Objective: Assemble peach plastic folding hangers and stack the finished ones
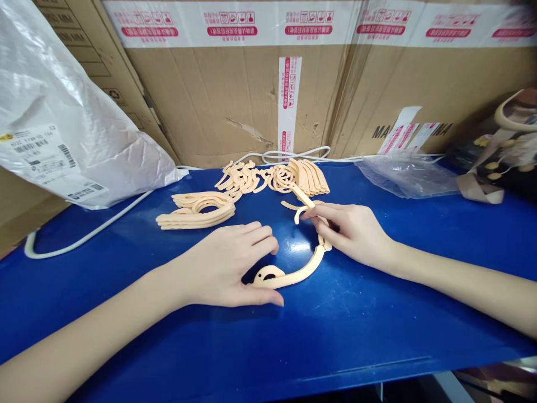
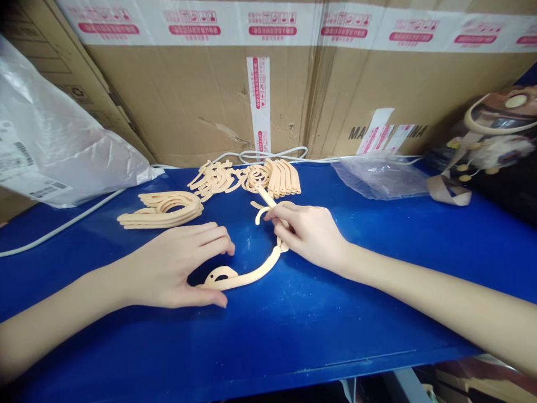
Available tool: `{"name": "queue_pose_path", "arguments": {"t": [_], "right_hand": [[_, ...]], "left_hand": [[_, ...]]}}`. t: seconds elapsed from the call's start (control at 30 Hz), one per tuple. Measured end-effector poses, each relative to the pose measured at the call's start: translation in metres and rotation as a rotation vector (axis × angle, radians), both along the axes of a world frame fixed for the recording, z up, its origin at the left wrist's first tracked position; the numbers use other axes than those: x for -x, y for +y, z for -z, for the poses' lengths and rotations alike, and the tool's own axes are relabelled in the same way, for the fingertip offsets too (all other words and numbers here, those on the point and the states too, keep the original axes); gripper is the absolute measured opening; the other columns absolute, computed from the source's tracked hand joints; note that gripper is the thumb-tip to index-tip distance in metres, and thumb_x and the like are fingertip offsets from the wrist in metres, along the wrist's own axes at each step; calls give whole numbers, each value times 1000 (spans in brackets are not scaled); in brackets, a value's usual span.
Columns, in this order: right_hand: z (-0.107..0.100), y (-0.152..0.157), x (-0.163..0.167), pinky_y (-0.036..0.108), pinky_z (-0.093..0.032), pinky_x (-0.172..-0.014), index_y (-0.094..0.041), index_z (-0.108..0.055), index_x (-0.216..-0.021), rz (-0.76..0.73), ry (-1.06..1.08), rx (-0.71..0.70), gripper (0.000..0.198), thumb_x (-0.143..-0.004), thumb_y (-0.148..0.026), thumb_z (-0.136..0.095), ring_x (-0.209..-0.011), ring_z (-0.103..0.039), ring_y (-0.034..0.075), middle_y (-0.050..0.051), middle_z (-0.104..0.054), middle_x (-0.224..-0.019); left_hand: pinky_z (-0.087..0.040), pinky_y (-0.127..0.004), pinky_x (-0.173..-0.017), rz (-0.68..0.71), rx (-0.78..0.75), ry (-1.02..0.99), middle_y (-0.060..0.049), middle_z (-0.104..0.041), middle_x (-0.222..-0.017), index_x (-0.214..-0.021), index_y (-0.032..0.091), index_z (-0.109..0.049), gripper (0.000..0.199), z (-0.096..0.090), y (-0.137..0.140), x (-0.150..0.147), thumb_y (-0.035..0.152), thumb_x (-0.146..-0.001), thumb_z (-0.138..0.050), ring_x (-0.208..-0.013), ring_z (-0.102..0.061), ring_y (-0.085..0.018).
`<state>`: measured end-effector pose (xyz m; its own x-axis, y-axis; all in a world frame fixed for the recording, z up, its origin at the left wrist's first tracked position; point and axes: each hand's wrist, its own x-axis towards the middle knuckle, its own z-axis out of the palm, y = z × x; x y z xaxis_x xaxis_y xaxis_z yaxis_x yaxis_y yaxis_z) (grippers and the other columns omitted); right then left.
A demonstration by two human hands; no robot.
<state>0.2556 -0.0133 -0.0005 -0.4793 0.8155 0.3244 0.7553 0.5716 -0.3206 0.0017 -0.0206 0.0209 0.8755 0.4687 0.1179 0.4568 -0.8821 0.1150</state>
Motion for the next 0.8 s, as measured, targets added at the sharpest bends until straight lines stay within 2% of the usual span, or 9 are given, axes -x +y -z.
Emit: {"name": "queue_pose_path", "arguments": {"t": [0.1, 0.27, 0.4, 0.5, 0.57, 0.7, 0.8], "right_hand": [[2, 1, 0, 22, -38, -62, -23, -64, -103, -6, -28, -31, 25, -90, -18, -43, -73, -62, 11, -3, -69, -96], [4, 1, -1, 25, -38, -61, -19, -63, -97, -63, -119, -122, 22, -89, -19, -43, -74, -62, 14, 1, -68, -92], [3, 3, -1, 25, -38, -62, -17, -61, -89, -177, -163, -113, 22, -93, -23, -40, -72, -59, 15, 2, -65, -81], [3, 3, -1, 26, -37, -63, -18, -60, -88, -232, -174, -87, 29, -97, -34, -38, -70, -58, 14, 2, -64, -78], [3, 3, -1, 26, -36, -63, -19, -60, -87, -253, -181, -86, 33, -98, -40, -37, -68, -57, 13, 1, -64, -77], [3, 3, -2, 26, -35, -62, -19, -60, -89, -278, -195, -88, 36, -98, -44, -37, -66, -56, 13, 1, -63, -77], [2, 3, -2, 25, -35, -61, -19, -61, -92, -299, -198, -93, 35, -98, -43, -37, -66, -56, 12, 1, -64, -78]], "left_hand": [[-38, -32, -62, 21, -28, 32, -4, -58, -83, -91, 15, -58, 55, -1, -1, -1, 68, -78, -55, -74, -51, -21], [-41, -34, -66, 3, -105, 45, -5, -58, -84, -93, 15, -58, 29, 2, 4, 1, 42, -88, -51, -76, -53, -21], [-43, -39, -82, -65, -255, -19, -9, -62, -100, -110, 13, -57, 28, 9, 10, 3, 34, -94, -46, -94, -57, -25], [-38, -41, -98, -48, -329, -65, -10, -59, -120, -122, 15, -51, 31, 13, 12, 4, 28, -95, -48, -113, -52, -25], [-36, -41, -102, -46, -368, -92, -10, -57, -125, -125, 15, -49, 32, 14, 13, 4, 24, -94, -49, -118, -50, -25], [-44, -36, -86, -85, -465, -134, -9, -62, -106, -108, 14, -55, 19, 13, 13, 3, 26, -93, -52, -100, -58, -24], [-44, -32, -71, -91, -490, -102, -5, -62, -87, -95, 15, -55, 14, 11, 11, 2, 28, -94, -50, -80, -58, -21]]}}
